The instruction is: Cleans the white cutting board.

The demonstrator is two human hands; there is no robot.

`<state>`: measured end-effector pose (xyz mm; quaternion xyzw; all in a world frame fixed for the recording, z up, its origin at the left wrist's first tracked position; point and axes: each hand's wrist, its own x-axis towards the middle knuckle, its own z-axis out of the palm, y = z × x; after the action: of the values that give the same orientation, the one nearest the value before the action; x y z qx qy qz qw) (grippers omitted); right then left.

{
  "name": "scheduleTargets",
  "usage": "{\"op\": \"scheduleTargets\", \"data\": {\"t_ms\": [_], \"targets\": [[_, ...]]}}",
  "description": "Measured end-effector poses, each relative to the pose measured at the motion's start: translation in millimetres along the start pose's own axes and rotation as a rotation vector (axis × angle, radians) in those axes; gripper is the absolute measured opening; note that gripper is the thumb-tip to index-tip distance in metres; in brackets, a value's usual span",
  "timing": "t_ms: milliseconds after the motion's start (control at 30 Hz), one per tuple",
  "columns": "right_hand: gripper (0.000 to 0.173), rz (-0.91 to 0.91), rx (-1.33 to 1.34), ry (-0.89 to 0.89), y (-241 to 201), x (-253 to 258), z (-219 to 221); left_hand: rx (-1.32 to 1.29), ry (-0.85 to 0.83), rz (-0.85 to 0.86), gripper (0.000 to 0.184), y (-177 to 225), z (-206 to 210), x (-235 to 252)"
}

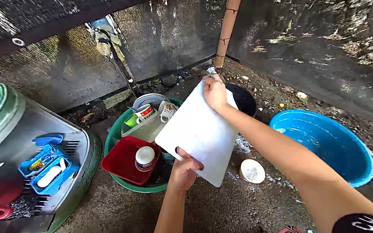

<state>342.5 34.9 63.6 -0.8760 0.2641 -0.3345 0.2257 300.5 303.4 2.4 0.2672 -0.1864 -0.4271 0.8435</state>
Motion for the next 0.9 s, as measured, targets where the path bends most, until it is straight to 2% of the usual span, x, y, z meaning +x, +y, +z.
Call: {"op": "scheduleTargets", "data": {"t_ms": [67,100,133,200,267,300,400,467,533,600,667,700,767,833,900], "targets": [[0.032,-0.025,0.04,0.025,-28.1,-36.7,0.1,-0.011,0.012,0.008,0.061,1.4,-2.2,0.9],[0.031,-0.086,0.104,-0.034,-52.7,-72.5,0.1,-0.023,0.028,0.025,0.06,3.0,-5.5,3.1],[0.032,-0.132,0.188,-0.131,-75.7,-107.6,2.3,-0.03,0.05,0.05,0.053,4.2,-9.4,5.2],[0.034,-0.237,0.322,-0.325,-102.3,-154.5,4.6,-0.039,0.138,0.092,0.025,6.0,-15.0,6.3],[0.034,-0.313,0.296,-0.35,-89.6,-139.7,7.4,-0.018,0.123,0.087,0.025,5.6,-18.5,7.9],[0.032,-0.322,0.253,-0.29,-73.1,-116.2,9.1,0.007,0.121,0.066,0.029,5.6,-16.0,7.9],[0.029,-0.154,0.144,-0.066,-27.4,-44.8,9.9,0.054,0.054,0.0,0.035,5.3,-7.5,2.0],[0.026,-0.073,0.162,-0.036,-34.6,-42.1,5.2,0.036,0.0,-0.015,0.036,4.1,-6.5,1.3],[0.02,-0.182,0.278,-0.149,-70.8,-81.9,1.1,0.023,-0.048,-0.003,0.033,6.2,-11.0,2.1],[0.02,-0.312,0.476,-0.408,-104.2,-122.3,2.5,0.048,-0.084,0.012,0.026,6.9,-18.2,0.5],[0.024,-0.369,0.503,-0.581,-115.6,-126.2,-0.6,0.095,-0.113,0.027,0.023,5.6,-21.1,-1.1],[0.026,-0.354,0.432,-0.57,-111.1,-114.5,-2.6,0.103,-0.128,0.027,0.028,5.1,-18.1,-0.9],[0.025,-0.283,0.252,-0.338,-80.4,-74.2,-1.0,0.149,-0.168,0.006,0.034,4.6,-9.6,-5.2],[0.027,-0.072,0.113,-0.116,-38.2,-20.7,-9.8,0.207,-0.201,-0.012,0.036,5.7,-0.4,-10.0],[0.033,0.174,0.1,-0.021,-5.5,19.8,-31.0,0.248,-0.263,-0.038,0.035,4.4,3.0,-12.2]]}}
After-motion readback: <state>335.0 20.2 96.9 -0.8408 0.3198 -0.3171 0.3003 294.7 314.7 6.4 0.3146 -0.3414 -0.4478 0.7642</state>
